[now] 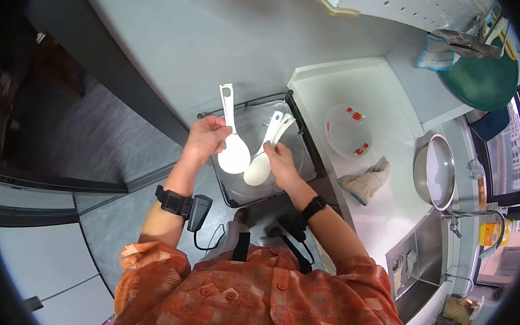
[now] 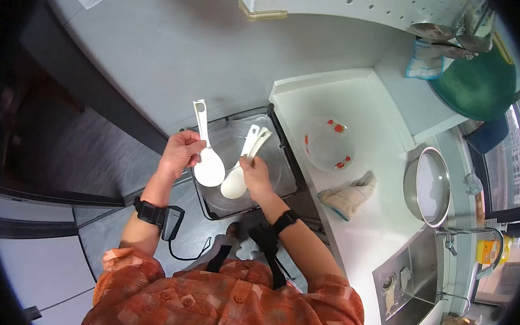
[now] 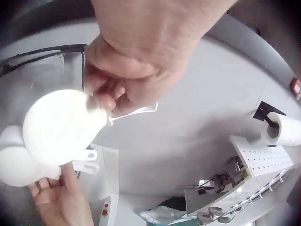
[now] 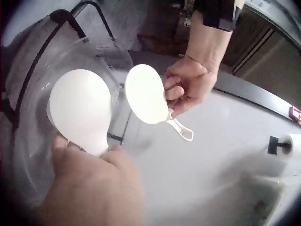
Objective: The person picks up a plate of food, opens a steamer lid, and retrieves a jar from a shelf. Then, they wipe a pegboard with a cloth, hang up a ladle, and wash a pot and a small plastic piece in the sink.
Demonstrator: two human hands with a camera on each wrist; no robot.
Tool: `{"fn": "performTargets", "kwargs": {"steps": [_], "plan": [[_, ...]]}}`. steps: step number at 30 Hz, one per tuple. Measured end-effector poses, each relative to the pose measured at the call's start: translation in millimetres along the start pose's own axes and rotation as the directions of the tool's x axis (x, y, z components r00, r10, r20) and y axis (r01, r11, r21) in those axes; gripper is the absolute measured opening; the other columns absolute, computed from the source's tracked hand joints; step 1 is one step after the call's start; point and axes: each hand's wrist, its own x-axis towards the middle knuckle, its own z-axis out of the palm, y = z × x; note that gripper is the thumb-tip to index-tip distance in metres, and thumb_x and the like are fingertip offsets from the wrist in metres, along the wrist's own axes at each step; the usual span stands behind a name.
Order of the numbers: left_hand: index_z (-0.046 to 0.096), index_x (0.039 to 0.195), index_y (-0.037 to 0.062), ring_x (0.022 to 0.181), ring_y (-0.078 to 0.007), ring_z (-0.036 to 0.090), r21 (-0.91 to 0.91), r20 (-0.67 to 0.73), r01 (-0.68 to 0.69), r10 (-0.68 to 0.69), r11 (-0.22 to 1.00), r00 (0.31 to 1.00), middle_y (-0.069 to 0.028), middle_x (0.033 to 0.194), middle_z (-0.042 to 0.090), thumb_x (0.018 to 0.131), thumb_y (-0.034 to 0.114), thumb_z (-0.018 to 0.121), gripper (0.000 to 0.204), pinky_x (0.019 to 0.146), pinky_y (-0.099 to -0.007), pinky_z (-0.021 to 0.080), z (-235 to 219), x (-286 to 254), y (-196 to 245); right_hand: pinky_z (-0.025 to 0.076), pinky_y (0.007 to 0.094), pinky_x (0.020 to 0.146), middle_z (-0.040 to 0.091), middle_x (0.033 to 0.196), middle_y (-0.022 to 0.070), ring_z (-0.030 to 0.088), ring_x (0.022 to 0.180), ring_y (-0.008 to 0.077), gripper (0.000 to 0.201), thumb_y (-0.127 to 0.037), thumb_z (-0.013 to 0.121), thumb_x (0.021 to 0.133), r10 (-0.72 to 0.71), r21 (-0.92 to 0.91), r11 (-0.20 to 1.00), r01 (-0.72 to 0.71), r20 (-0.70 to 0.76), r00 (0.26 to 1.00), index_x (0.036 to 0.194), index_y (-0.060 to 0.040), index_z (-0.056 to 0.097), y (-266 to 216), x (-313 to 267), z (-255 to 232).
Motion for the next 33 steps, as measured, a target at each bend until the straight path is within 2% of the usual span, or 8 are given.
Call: {"fn": "performTargets", "kwargs": {"steps": [7, 9, 13, 18, 26, 27, 29, 33], "plan": [[0.057, 0.077, -0.0014, 0.043, -0.0090, 0.048, 0.135, 0.004, -0.009, 0.008, 0.991, 1.000, -0.0042, 0.061, 0.056, 0.077, 0.004, 0.060, 0.007, 0.039, -0.0247, 0.037, -1.9, 17.2, -32.1, 0.044, 0.0331, 0.075, 0.063, 0.091, 0.0138, 0.058, 0.084, 0.0210, 0.034, -0.027, 0.057, 0.084, 0.065, -0.156, 0.988, -0.017, 0.305, 0.950, 0.099, 0.0035, 0.060, 14.7, 7.5, 8.8], [0.059, 0.071, 0.0002, 0.045, -0.0113, 0.051, 0.321, 0.025, -0.025, 0.018, 0.947, 1.000, -0.0039, 0.054, 0.055, 0.074, 0.009, 0.060, 0.009, 0.042, -0.0284, 0.041, -5.2, 27.5, -52.2, 0.046, 0.0332, 0.074, 0.064, 0.094, 0.0134, 0.060, 0.084, 0.0195, 0.028, -0.019, 0.057, 0.082, 0.132, -0.651, 0.740, 0.166, 0.383, 0.914, 0.101, 0.0015, 0.060, 6.8, 13.3, 3.8], [0.060, 0.084, -0.0026, 0.047, -0.0146, 0.057, 0.342, 0.028, -0.062, 0.056, 0.938, 0.998, -0.0083, 0.057, 0.059, 0.072, 0.006, 0.059, 0.015, 0.044, -0.0298, 0.044, 0.8, 29.7, -70.0, 0.048, 0.0347, 0.070, 0.065, 0.092, 0.0133, 0.062, 0.080, 0.0221, 0.034, -0.026, 0.062, 0.078, -0.221, -0.633, 0.624, 0.458, 0.420, 0.880, 0.107, -0.0072, 0.060, -33.4, -7.3, -27.7], [0.056, 0.098, -0.0033, 0.045, -0.0169, 0.058, 0.523, 0.089, -0.102, 0.065, 0.846, 0.994, -0.0119, 0.063, 0.061, 0.072, 0.005, 0.059, 0.027, 0.043, -0.0304, 0.045, -3.3, 35.5, -79.6, 0.048, 0.0298, 0.072, 0.064, 0.095, 0.0129, 0.061, 0.082, 0.0178, 0.030, -0.016, 0.060, 0.082, -0.469, -0.599, 0.702, 0.385, 0.017, 0.883, 0.110, -0.0054, 0.059, -185.4, -80.6, -109.1], [0.056, 0.108, -0.0027, 0.050, -0.0203, 0.061, 0.682, 0.036, -0.136, 0.153, 0.718, 0.988, -0.0128, 0.072, 0.063, 0.068, 0.009, 0.063, 0.042, 0.051, -0.0319, 0.050, 1.3, 26.9, -65.0, 0.046, 0.0238, 0.074, 0.058, 0.103, 0.0098, 0.055, 0.092, 0.0133, 0.035, -0.016, 0.062, 0.082, -0.941, -0.517, 0.209, 0.830, -0.337, 0.027, 0.111, 0.0028, 0.053, -387.4, -140.9, -221.2], [0.056, 0.108, -0.0013, 0.055, -0.0221, 0.063, 0.700, 0.021, -0.113, 0.139, 0.705, 0.990, -0.0135, 0.077, 0.064, 0.068, 0.012, 0.064, 0.043, 0.055, -0.0328, 0.051, -1.8, 33.1, -70.8, 0.046, 0.0238, 0.074, 0.058, 0.103, 0.0098, 0.055, 0.092, 0.0133, 0.035, -0.016, 0.062, 0.082, -0.940, -0.510, 0.196, 0.837, -0.340, 0.014, 0.111, 0.0028, 0.053, -404.1, -139.2, -223.6], [0.057, 0.108, -0.0007, 0.058, -0.0234, 0.063, 0.721, 0.022, -0.175, 0.230, 0.671, 0.973, -0.0139, 0.078, 0.064, 0.067, 0.013, 0.064, 0.043, 0.058, -0.0336, 0.051, -10.3, 42.0, -89.3, 0.046, 0.0237, 0.071, 0.060, 0.096, 0.0105, 0.056, 0.088, 0.0129, 0.041, -0.017, 0.065, 0.079, -0.886, -0.396, 0.453, 0.798, -0.295, 0.357, 0.112, 0.0038, 0.052, -426.8, -135.1, -218.1], [0.058, 0.107, 0.0008, 0.068, -0.0265, 0.064, 0.652, -0.059, -0.161, 0.262, 0.741, 0.963, -0.0146, 0.080, 0.065, 0.066, 0.016, 0.065, 0.044, 0.064, -0.0350, 0.051, -0.3, 19.1, -72.0, 0.040, 0.0203, 0.063, 0.063, 0.090, 0.0046, 0.058, 0.078, 0.0090, 0.038, -0.023, 0.062, 0.081, -0.833, -0.404, 0.536, 0.741, -0.113, 0.541, 0.110, -0.0001, 0.054, -444.3, -124.1, -212.8]]}}
